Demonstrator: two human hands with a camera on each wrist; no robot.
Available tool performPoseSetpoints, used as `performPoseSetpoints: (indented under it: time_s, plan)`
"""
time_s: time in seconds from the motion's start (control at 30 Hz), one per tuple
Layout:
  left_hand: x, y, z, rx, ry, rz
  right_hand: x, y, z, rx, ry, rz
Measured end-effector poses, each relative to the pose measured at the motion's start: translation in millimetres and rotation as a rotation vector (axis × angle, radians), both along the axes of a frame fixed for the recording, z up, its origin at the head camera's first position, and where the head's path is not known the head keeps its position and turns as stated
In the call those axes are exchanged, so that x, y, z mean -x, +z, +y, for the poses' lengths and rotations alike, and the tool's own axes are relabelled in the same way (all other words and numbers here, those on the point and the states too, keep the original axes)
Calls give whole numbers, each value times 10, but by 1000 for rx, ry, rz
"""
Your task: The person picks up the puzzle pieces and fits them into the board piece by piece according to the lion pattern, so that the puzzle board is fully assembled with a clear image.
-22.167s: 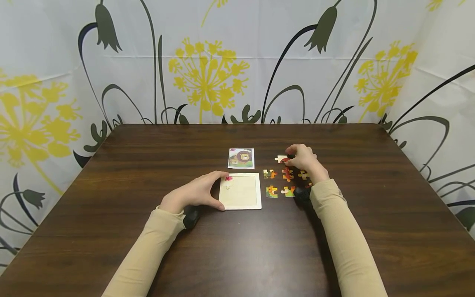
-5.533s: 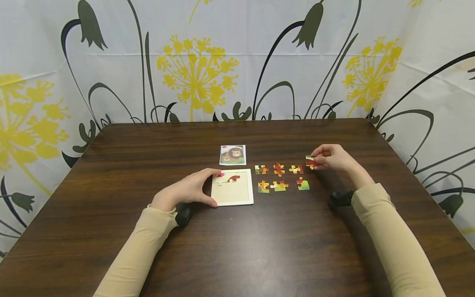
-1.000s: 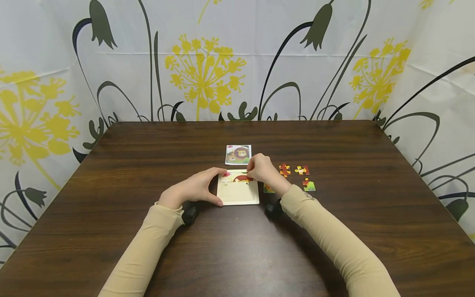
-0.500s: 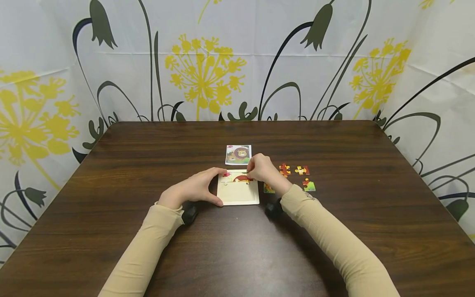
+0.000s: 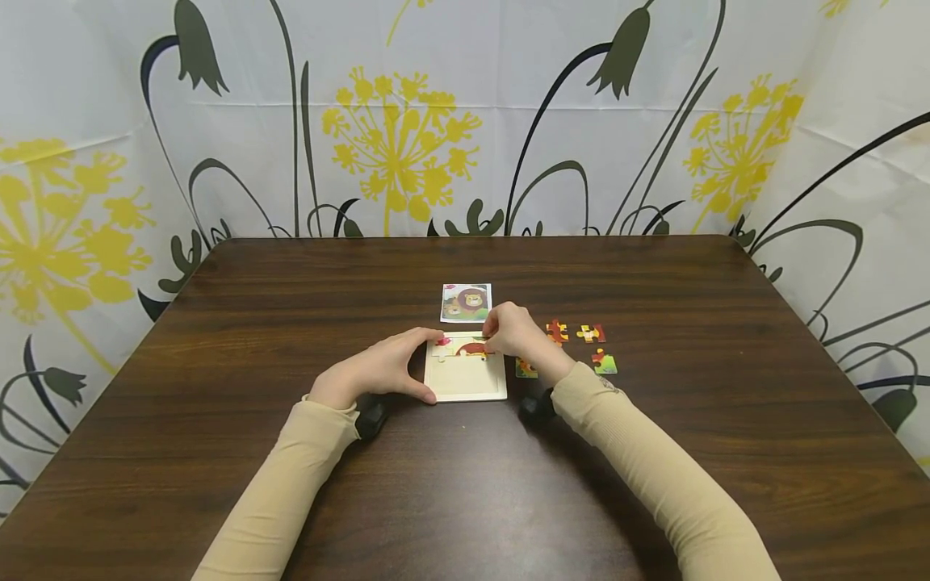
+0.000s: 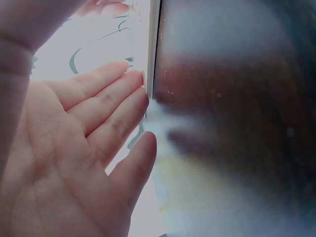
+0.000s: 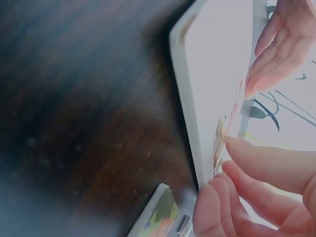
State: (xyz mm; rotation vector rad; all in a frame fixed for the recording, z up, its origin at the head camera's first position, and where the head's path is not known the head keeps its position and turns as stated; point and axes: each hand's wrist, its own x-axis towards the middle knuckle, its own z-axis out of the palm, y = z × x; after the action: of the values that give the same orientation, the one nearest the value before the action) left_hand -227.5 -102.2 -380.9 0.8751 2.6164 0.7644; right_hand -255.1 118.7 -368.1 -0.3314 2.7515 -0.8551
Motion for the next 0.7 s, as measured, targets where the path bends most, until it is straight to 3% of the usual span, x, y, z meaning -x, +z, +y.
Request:
performPoseSetpoints:
  time_s: [0.7]
  plan:
    - [11,-25,-3,15,9,-7,-34,83,214,45,30,89]
